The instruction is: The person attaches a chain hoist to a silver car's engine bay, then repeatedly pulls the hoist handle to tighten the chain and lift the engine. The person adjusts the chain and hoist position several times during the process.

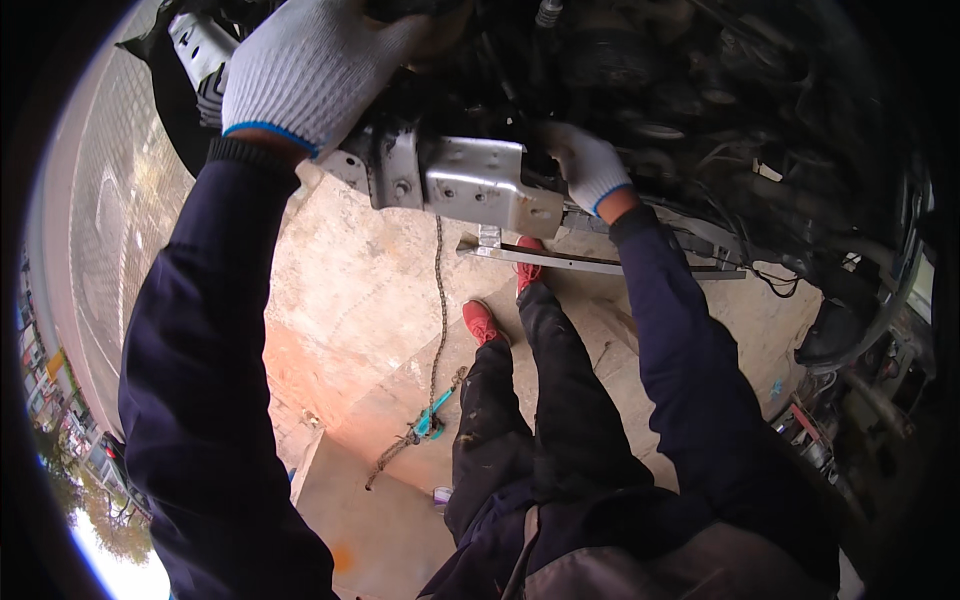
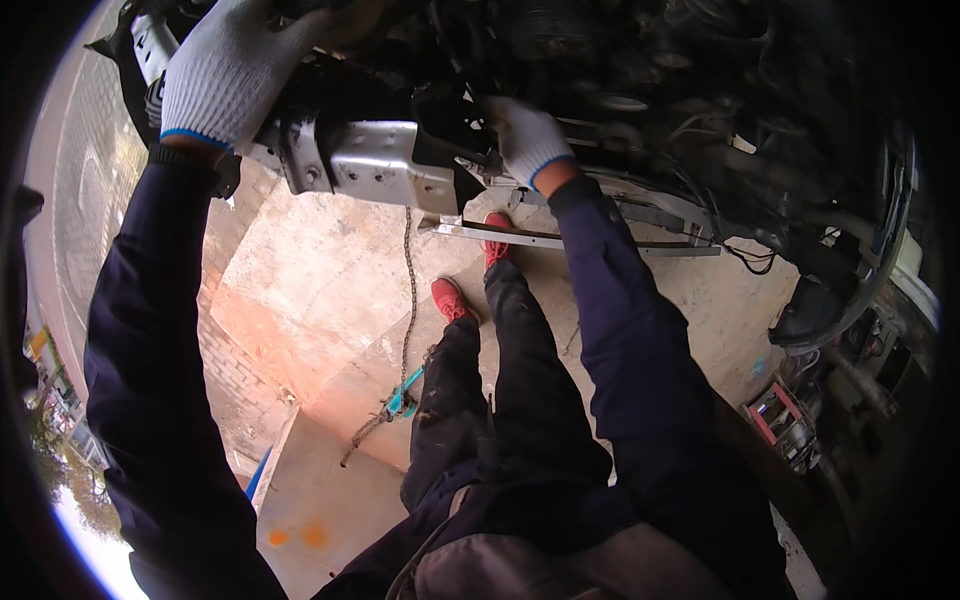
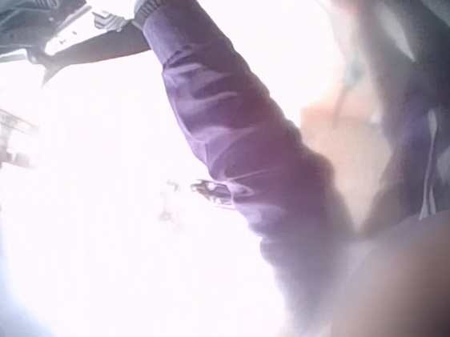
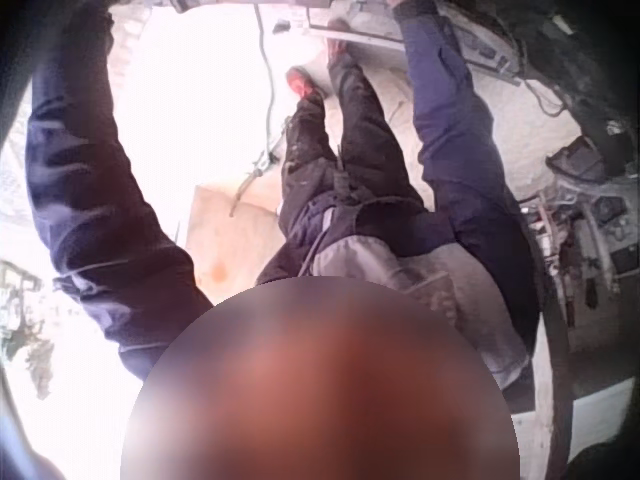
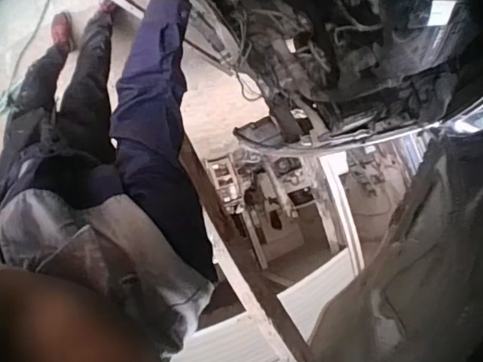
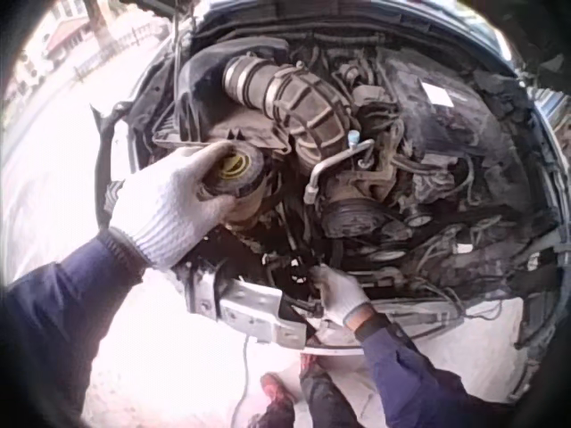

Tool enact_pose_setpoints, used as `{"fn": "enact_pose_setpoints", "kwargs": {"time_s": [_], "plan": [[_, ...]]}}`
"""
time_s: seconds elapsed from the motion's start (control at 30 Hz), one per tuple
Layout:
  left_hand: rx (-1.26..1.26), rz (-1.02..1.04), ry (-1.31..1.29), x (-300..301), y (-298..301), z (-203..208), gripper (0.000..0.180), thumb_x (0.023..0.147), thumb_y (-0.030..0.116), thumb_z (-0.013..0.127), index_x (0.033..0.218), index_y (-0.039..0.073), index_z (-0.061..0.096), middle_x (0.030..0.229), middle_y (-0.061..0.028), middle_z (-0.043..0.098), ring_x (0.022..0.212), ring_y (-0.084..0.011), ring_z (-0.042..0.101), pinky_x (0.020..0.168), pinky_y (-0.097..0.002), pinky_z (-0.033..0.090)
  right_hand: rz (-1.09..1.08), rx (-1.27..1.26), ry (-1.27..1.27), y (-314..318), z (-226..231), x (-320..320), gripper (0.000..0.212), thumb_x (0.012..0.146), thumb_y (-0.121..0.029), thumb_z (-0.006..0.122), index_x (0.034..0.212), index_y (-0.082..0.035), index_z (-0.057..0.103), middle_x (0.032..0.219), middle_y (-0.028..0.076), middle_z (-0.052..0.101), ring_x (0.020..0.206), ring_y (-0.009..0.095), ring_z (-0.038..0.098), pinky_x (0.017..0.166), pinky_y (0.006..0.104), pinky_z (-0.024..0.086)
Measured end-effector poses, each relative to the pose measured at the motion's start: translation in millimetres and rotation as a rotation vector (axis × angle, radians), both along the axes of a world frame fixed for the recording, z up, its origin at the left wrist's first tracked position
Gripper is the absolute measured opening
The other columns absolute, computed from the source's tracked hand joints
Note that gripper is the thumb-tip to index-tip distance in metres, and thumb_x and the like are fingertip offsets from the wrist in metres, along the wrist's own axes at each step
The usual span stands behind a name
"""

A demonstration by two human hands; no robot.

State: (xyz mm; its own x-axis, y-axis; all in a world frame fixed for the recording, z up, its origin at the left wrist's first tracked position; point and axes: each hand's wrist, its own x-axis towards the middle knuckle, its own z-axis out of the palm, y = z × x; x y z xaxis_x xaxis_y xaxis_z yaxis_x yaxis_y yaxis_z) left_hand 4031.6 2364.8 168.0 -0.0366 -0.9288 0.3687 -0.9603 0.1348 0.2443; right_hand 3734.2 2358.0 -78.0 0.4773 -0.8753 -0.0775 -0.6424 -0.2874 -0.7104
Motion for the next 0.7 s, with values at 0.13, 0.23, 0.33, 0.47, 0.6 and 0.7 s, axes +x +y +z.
{"fn": "enact_pose_setpoints", "kwargs": {"time_s": [0.13,0.23,0.33,0.47,0.6,0.7], "plan": [[0.161,0.097,0.06,-2.5,5.1,10.4,0.059,0.089,0.032,0.076,0.139,0.003,0.066,0.131,-0.0198,0.071,0.121,-0.0368,0.069,0.105,-0.0426,0.055,-0.504,0.436,-0.22,91.6,-26.7,-75.3,0.03,0.106,-0.015,0.054,0.129,-0.01,0.072,0.112,0.02,0.078,0.102,0.033,0.076,0.09,0.0413,0.06],[-0.011,-0.041,0.131,-2.2,7.6,18.3,0.065,0.091,0.033,0.075,0.144,-0.002,0.061,0.146,-0.0256,0.061,0.136,-0.0408,0.058,0.116,-0.0447,0.047,-0.395,0.581,0.096,203.0,-40.8,-128.9,0.027,0.104,-0.019,0.057,0.124,-0.009,0.073,0.11,0.018,0.079,0.1,0.031,0.077,0.089,0.0409,0.059],[-0.214,-0.062,0.248,0.8,29.5,11.0,0.067,0.093,0.032,0.074,0.147,-0.003,0.056,0.153,-0.0261,0.054,0.144,-0.0425,0.05,0.122,-0.0467,0.04,-0.12,0.627,0.277,315.7,-35.6,-179.1,0.028,0.104,-0.027,0.059,0.119,-0.01,0.075,0.112,0.021,0.077,0.108,0.041,0.072,0.094,0.0473,0.057],[-0.359,0.014,0.252,-3.5,151.9,-44.8,0.05,0.094,0.018,0.079,0.14,0.005,0.064,0.137,-0.0191,0.067,0.127,-0.0343,0.064,0.108,-0.0426,0.053,-0.216,0.861,0.461,437.5,-25.5,-244.4,0.035,0.102,-0.035,0.06,0.121,-0.01,0.076,0.115,0.024,0.075,0.11,0.044,0.071,0.097,0.0485,0.056],[0.269,0.396,0.518,-27.2,390.9,-138.6,0.04,0.097,0.022,0.074,0.131,0.002,0.068,0.127,-0.023,0.07,0.122,-0.0388,0.066,0.106,-0.046,0.052,-0.09,0.782,0.783,483.4,-27.0,-315.5,0.041,0.104,-0.034,0.056,0.129,-0.006,0.073,0.117,0.021,0.077,0.105,0.041,0.073,0.091,0.0475,0.058],[0.932,0.762,0.768,-50.2,610.1,-180.2,0.047,0.099,0.044,0.065,0.117,0.002,0.076,0.106,-0.0241,0.077,0.105,-0.0403,0.074,0.097,-0.0457,0.057,-0.512,1.312,0.37,458.8,-34.3,-341.9,0.026,0.107,-0.023,0.058,0.123,-0.004,0.068,0.084,0.01,0.067,0.068,0.022,0.064,0.06,0.0365,0.052]]}}
